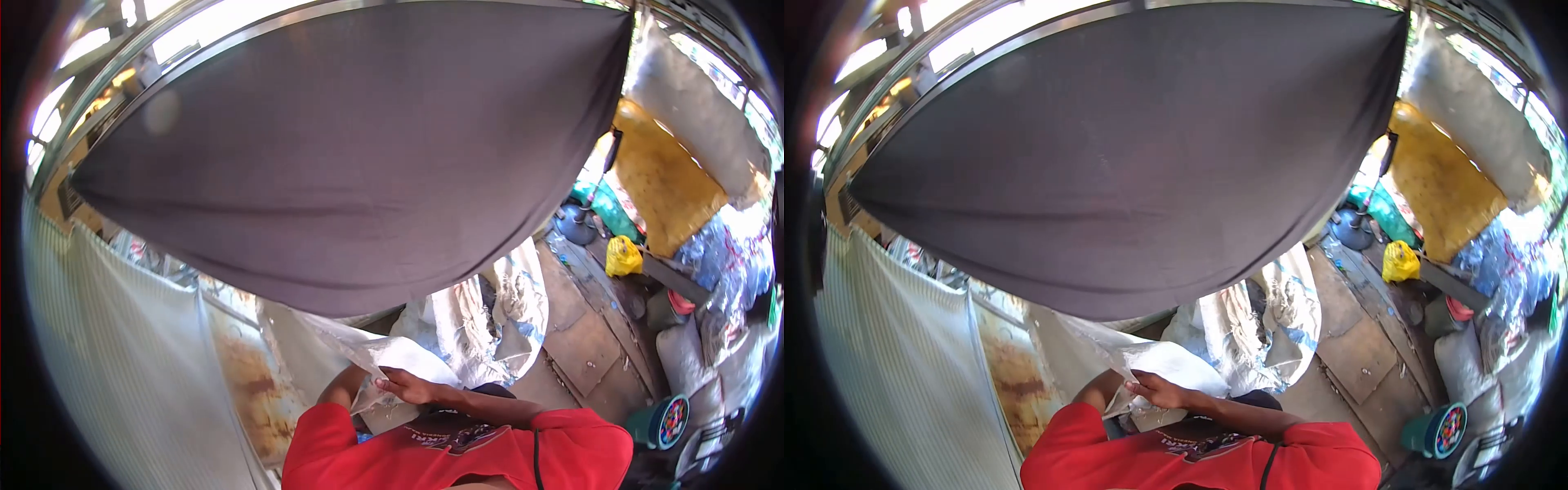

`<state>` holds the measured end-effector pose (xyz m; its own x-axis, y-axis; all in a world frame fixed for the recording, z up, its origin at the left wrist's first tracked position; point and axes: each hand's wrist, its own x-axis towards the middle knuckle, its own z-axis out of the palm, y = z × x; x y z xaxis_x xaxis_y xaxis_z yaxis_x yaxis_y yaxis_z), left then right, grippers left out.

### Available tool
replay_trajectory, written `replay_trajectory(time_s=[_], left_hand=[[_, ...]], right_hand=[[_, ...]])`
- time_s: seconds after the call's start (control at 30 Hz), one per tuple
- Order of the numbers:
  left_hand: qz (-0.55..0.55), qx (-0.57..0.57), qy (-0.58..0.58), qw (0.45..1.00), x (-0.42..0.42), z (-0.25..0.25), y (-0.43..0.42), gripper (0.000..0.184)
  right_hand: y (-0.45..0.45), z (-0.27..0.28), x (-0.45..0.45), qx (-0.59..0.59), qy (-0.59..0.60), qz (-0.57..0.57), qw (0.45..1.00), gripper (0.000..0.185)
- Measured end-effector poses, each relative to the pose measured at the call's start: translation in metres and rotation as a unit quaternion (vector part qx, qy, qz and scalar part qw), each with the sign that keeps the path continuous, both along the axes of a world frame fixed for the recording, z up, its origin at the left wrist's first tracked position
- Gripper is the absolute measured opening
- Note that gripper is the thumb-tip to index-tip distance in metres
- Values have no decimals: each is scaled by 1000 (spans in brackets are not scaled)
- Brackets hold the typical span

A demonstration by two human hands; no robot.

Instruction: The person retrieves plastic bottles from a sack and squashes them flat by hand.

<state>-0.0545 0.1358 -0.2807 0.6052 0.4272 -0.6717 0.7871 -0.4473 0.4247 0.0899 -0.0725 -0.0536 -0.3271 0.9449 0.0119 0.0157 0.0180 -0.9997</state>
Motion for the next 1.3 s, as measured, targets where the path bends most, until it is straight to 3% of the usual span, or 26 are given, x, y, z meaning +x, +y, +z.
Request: replay_trajectory(time_s=[0.1,0.2,0.23,0.27,0.33,0.43,0.67,0.9,1.13,1.2,1.3], left_hand=[[-13,-29,14,999,7,-7,-13,78],[-14,-55,25,998,10,-13,-23,81],[-14,-60,28,998,12,-15,-27,82],[-15,-69,30,997,13,-16,-30,83],[-13,-83,36,996,13,-20,-35,85],[-7,-102,43,994,11,-23,-41,88],[12,-132,50,990,1,-28,-53,95],[38,-165,48,984,-20,-30,-68,103],[57,-207,55,975,-46,-26,-76,110],[55,-206,58,975,-53,-24,-75,112],[54,-169,58,982,-55,-24,-68,115]], right_hand=[[-9,31,7,14,4,-28,1000,47],[-14,42,8,132,10,30,991,48],[-22,60,8,107,93,74,987,49],[-29,67,1,60,132,67,987,39],[-42,77,-7,-20,191,123,974,38],[-55,88,-14,80,172,94,977,39],[-54,108,-9,143,199,97,965,48],[-47,94,-13,-35,199,50,978,50],[-40,70,13,-114,-86,10,990,34],[-42,-12,11,-32,-155,17,987,31],[-37,-62,10,12,-288,16,957,29]])
